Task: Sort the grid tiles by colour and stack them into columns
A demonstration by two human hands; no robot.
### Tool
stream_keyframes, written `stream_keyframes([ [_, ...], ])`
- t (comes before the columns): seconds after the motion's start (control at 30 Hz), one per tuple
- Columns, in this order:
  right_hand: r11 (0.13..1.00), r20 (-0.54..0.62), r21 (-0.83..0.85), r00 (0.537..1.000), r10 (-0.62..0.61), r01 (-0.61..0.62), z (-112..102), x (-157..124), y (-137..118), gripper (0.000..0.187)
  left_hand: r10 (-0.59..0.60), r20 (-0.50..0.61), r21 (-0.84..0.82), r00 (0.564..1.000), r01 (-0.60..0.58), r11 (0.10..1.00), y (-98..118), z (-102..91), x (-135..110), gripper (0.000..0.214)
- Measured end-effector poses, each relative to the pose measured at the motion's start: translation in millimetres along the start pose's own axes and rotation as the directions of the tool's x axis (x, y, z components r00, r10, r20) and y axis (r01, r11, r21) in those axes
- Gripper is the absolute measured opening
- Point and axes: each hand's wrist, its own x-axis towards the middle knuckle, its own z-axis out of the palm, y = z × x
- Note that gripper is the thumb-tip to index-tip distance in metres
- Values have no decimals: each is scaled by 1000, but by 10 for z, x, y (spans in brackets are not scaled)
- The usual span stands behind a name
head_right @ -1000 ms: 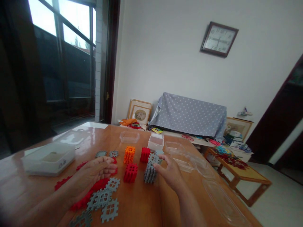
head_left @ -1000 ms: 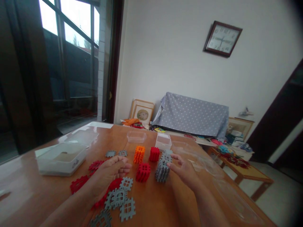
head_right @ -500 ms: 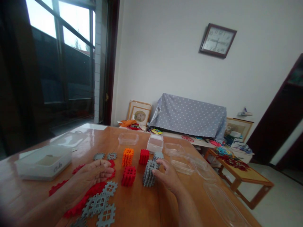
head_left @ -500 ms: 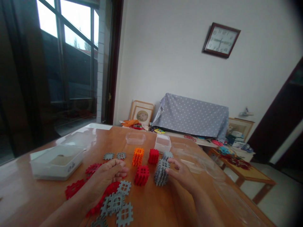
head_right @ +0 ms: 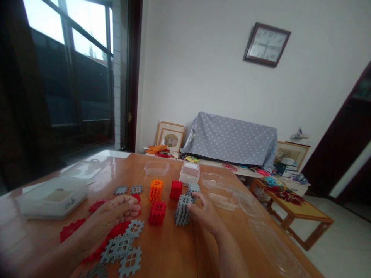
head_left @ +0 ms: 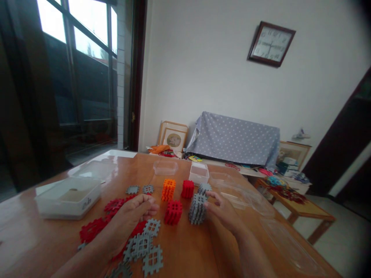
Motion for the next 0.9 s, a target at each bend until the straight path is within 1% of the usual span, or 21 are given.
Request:
stream_keyframes([
  [0.1, 989, -53, 134, 996, 71, -63, 13, -24, -29, 45, 43, 6, -22, 999, -43, 999, -10, 78, -46, 45],
  [0.17, 966, -96, 233, 986, 135, -110, 46, -43, -19, 46, 57, 6, -112, 998, -56, 992, -20, 179, -89, 52],
  [0.2, 947, -119, 289, 976, 184, -143, 70, -52, 1, 51, 51, 13, -164, 999, -48, 985, -26, 245, -110, 56],
  [0.27, 900, -139, 381, 950, 280, -210, 125, -72, 62, 65, 20, 54, -245, 998, -6, 970, -29, 409, -154, 63],
  [0.33, 845, -125, 466, 925, 359, -264, 185, -90, 134, 78, -25, 102, -286, 994, 53, 957, -8, 611, -205, 68],
  [0.37, 822, -111, 497, 919, 378, -278, 216, -98, 164, 82, -36, 129, -304, 991, 74, 950, 14, 724, -232, 71],
  [0.47, 761, -59, 577, 914, 400, -296, 304, -112, 204, 87, -52, 203, -333, 978, 119, 935, 120, 1079, -299, 73],
  [0.57, 705, -4, 643, 920, 392, -298, 381, -112, 189, 89, -37, 163, -371, 986, 96, 924, 200, 1392, -270, 74],
  [0.63, 669, 29, 681, 924, 382, -298, 420, -111, 178, 90, -3, 86, -390, 996, 36, 920, 193, 1546, -175, 74],
  [0.7, 633, 57, 713, 925, 375, -301, 450, -114, 176, 92, -10, 28, -388, 1000, 20, 921, 137, 1654, -40, 74],
  [0.73, 618, 69, 726, 926, 371, -301, 463, -117, 178, 93, -26, 24, -381, 999, 33, 924, 97, 1695, 32, 75],
  [0.9, 567, 106, 771, 936, 335, -290, 521, -124, 166, 87, -61, 129, -362, 990, 105, 926, -125, 1832, 307, 82],
])
